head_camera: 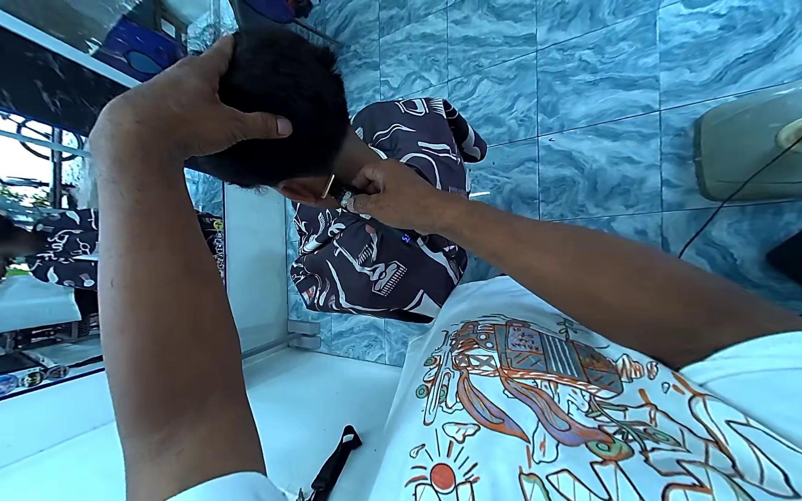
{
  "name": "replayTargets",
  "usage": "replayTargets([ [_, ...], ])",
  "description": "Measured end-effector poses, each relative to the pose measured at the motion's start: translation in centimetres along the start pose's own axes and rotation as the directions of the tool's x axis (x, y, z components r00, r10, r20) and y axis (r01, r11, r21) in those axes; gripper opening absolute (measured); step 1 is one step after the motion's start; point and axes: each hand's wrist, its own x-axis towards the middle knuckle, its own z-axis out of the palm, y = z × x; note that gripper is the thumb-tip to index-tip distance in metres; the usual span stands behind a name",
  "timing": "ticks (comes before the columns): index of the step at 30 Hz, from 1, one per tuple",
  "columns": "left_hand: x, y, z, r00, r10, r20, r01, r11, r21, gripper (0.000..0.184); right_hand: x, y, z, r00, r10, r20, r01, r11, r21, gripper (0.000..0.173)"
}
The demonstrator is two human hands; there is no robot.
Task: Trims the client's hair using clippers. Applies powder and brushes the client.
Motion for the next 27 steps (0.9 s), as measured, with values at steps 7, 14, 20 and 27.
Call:
replayTargets([
  [7, 0.3, -0.2, 0.0, 1.0, -0.01, 0.003, 0.009, 0.999, 0.032, 0.106, 0.1, 0.1, -0.9, 0.999, 0.032, 0.0, -0.032, 0.992, 0.118, 0.025],
  [14, 0.1, 0.2, -0.1, 1.0, -0.008, 0.007, 0.008, 1.0, 0.028, 0.104, 0.3, -0.3, -0.8, 1.0, 0.026, -0.01, -0.025, 0.997, 0.074, 0.026],
  [20, 0.2, -0.1, 0.0, 1.0, 0.023, 0.007, -0.023, 1.0, 0.01, 0.102, 0.5, -0.2, -0.8, 1.0, 0.001, -0.009, -0.001, 0.997, 0.081, 0.027],
  [27, -0.1, -0.2, 0.3, 1.0, 0.025, -0.007, -0.025, 1.0, 0.002, 0.11, -3.0, 2.1, -3.6, 0.981, 0.131, 0.146, -0.139, 0.989, 0.048, 0.025],
])
